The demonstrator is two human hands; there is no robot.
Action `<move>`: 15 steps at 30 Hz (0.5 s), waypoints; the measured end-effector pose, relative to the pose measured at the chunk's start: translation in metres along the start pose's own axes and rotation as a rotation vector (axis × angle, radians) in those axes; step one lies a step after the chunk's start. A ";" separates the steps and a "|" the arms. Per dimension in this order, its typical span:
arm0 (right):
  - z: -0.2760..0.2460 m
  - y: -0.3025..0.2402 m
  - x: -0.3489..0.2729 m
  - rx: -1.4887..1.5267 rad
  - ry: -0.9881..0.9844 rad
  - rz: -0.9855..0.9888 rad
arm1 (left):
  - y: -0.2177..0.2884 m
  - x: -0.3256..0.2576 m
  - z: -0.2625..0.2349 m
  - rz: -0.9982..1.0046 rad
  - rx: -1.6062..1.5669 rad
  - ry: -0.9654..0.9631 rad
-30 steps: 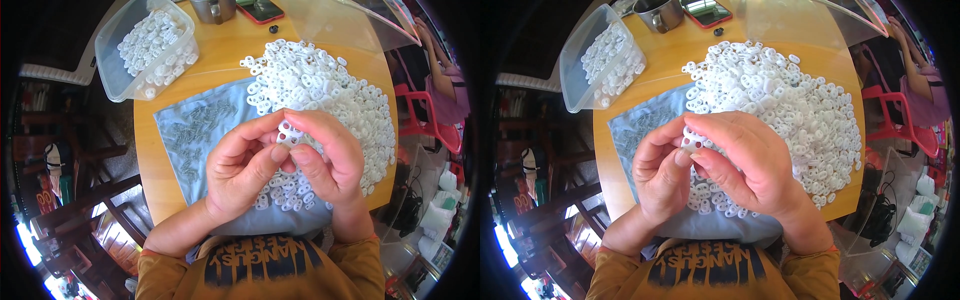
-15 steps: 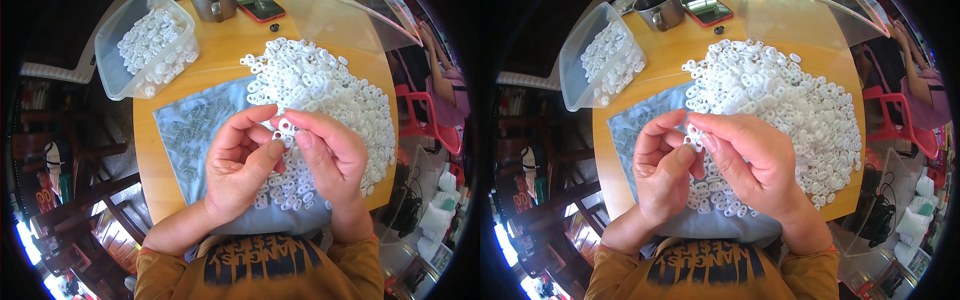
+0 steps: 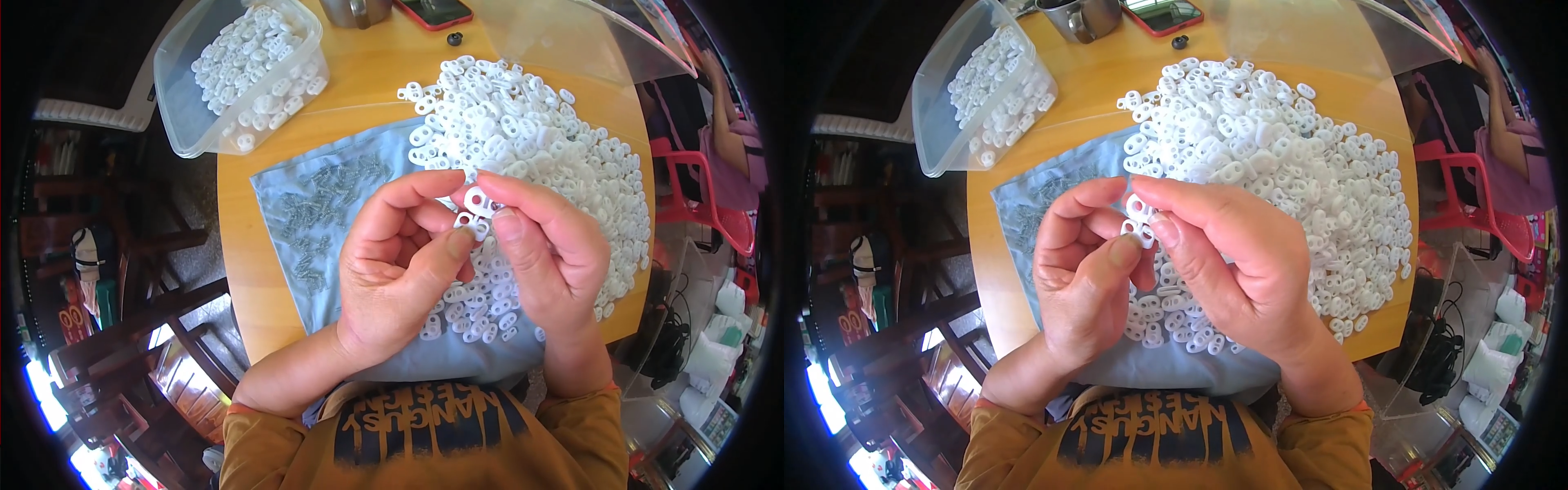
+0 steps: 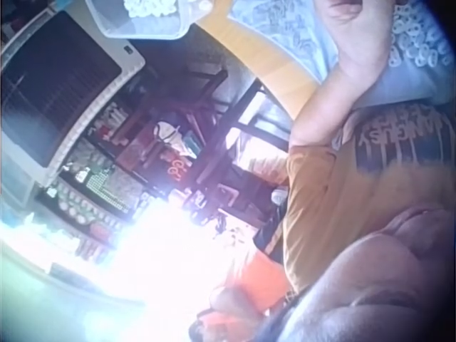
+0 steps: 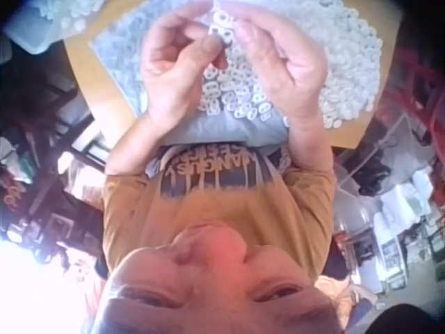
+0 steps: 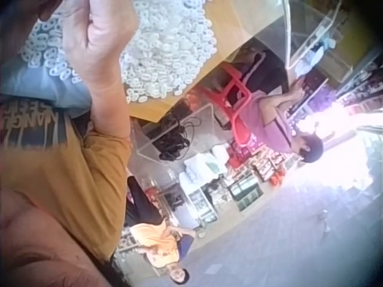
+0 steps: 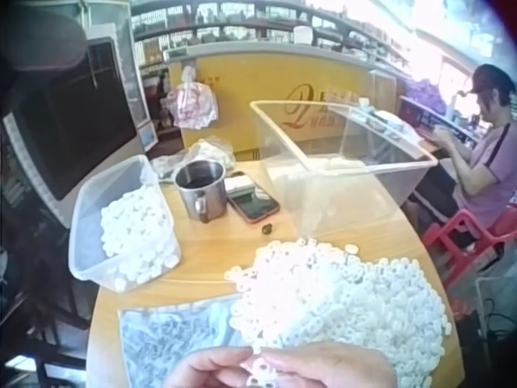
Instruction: Assembling small white plastic components by inserting metal pins and aligning parts.
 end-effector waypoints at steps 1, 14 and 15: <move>0.000 0.000 0.001 0.002 0.000 0.001 | 0.000 0.000 0.000 -0.001 0.001 0.002; -0.002 -0.002 0.000 0.082 0.018 0.000 | 0.002 0.002 -0.002 0.018 -0.001 0.038; -0.001 -0.002 0.000 0.101 0.026 0.021 | 0.003 0.002 -0.004 0.018 -0.012 0.040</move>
Point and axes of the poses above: each hand's wrist, its own x-axis towards the middle knuckle, its own z-axis out of the palm, y = z × x, the point moved 1 cm from there along x, towards the middle knuckle, and after that the axes turned 15 degrees about x, right-handed, at the moved point
